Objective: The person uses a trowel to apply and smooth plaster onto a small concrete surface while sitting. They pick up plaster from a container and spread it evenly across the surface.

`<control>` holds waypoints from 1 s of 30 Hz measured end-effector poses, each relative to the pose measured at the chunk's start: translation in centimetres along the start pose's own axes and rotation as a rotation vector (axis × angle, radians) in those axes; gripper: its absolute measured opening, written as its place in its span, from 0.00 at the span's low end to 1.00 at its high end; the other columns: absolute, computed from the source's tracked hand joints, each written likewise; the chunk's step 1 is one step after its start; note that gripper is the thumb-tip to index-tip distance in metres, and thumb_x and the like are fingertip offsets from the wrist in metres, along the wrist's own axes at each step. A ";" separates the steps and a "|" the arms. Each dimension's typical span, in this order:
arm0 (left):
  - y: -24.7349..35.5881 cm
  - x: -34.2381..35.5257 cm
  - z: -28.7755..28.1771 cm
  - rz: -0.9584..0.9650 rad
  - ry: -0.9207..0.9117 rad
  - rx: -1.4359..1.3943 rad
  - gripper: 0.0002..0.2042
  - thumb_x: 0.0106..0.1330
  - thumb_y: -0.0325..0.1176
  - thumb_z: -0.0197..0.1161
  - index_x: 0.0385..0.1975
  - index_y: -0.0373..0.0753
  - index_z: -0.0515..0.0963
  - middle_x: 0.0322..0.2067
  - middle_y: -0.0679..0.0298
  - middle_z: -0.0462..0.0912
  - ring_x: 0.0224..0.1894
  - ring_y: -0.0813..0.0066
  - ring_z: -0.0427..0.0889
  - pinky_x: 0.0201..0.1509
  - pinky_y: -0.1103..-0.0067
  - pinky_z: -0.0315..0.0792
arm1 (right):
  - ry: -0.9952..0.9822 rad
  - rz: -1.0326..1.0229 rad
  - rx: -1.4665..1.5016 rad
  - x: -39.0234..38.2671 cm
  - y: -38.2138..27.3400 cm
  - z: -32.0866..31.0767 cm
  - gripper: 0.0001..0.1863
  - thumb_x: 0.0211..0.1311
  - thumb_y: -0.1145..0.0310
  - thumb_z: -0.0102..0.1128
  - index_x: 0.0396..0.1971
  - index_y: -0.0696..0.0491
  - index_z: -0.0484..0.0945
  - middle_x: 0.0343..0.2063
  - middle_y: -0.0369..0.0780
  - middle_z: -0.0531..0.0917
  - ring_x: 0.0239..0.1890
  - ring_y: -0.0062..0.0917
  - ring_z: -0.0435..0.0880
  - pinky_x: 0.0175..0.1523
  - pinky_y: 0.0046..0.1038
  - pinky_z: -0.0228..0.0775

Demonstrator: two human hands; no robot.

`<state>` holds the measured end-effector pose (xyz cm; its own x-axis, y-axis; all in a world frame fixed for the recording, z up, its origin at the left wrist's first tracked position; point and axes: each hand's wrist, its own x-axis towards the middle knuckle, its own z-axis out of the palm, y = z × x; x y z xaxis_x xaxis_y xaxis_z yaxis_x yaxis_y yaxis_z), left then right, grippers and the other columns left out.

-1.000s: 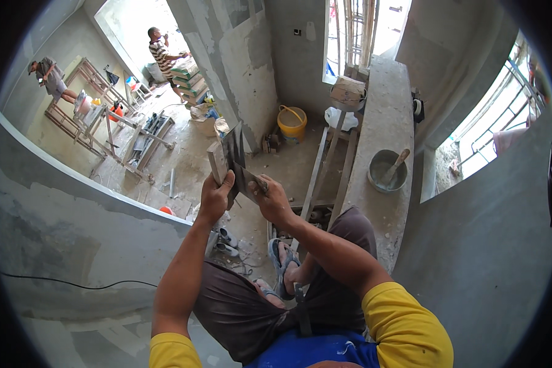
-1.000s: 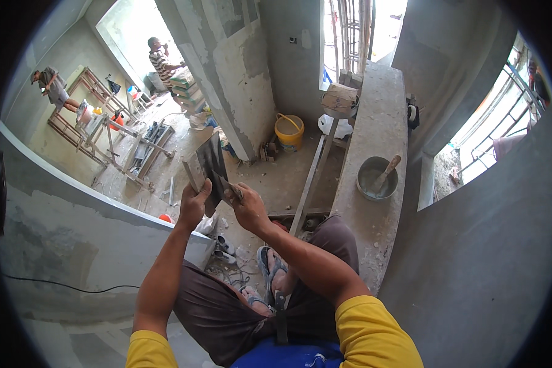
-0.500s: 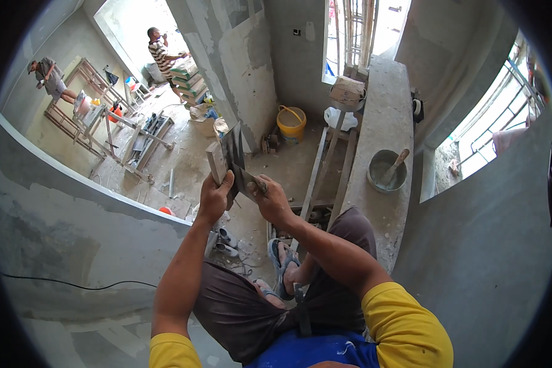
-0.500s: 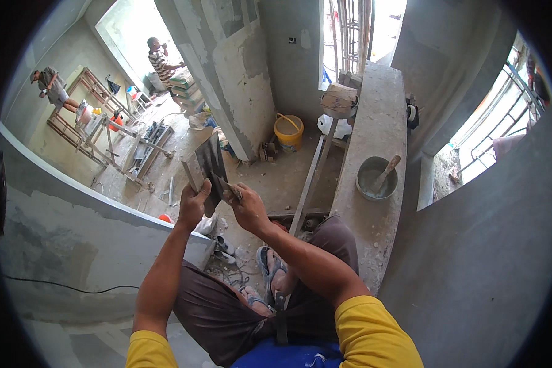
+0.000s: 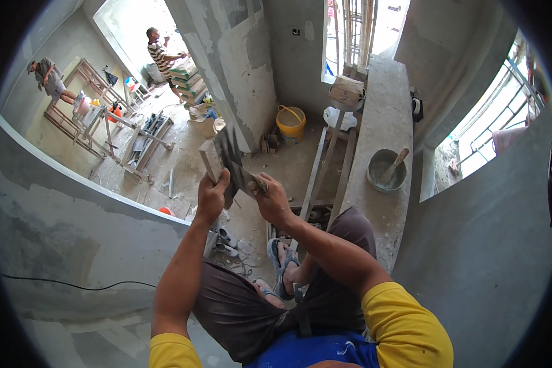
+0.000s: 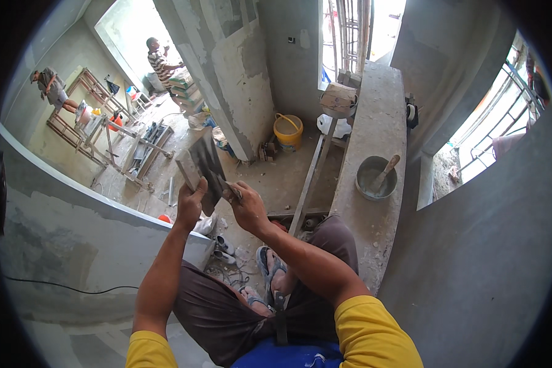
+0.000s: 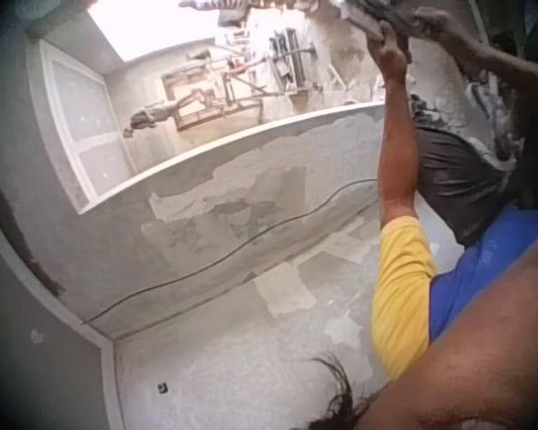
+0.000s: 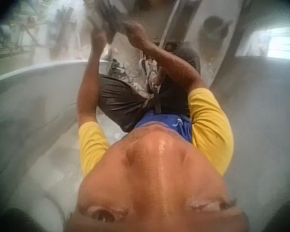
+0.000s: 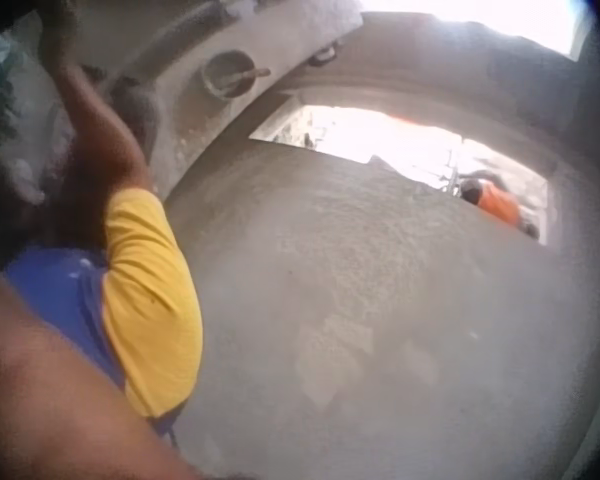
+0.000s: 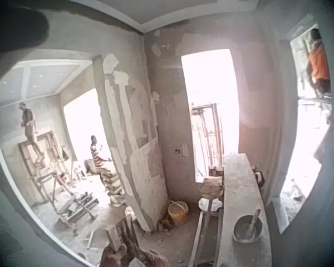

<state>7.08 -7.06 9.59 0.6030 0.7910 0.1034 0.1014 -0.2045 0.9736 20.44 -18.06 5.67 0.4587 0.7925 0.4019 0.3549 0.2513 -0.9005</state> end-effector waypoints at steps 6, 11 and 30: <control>-0.8 0.3 -0.5 -0.015 0.218 -0.034 0.15 0.72 0.41 0.57 0.42 0.32 0.76 0.32 0.68 0.77 0.34 0.81 0.71 0.40 0.80 0.66 | 0.031 0.038 -0.006 -0.1 0.3 -0.2 0.11 0.64 0.66 0.55 0.40 0.59 0.78 0.35 0.51 0.78 0.39 0.51 0.76 0.42 0.41 0.67; 0.1 -0.4 -0.4 -0.062 -0.113 0.033 0.17 0.72 0.40 0.56 0.46 0.30 0.75 0.36 0.67 0.79 0.40 0.80 0.73 0.46 0.80 0.67 | -0.011 -0.005 -0.002 -0.3 0.9 0.2 0.13 0.66 0.65 0.51 0.33 0.62 0.73 0.28 0.50 0.73 0.30 0.45 0.72 0.38 0.37 0.65; -0.5 -0.4 -0.7 -0.278 -0.113 -0.412 0.21 0.71 0.52 0.55 0.43 0.37 0.75 0.32 0.71 0.76 0.36 0.86 0.73 0.46 0.85 0.67 | -0.051 0.419 0.581 -0.4 2.3 -1.6 0.18 0.68 0.51 0.57 0.36 0.54 0.75 0.26 0.30 0.74 0.28 0.15 0.70 0.34 0.23 0.65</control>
<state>6.28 -6.89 9.20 0.6815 0.7114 -0.1717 -0.0362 0.2671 0.9630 22.39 -18.70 3.72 0.4178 0.9085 0.0078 -0.3401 0.1643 -0.9259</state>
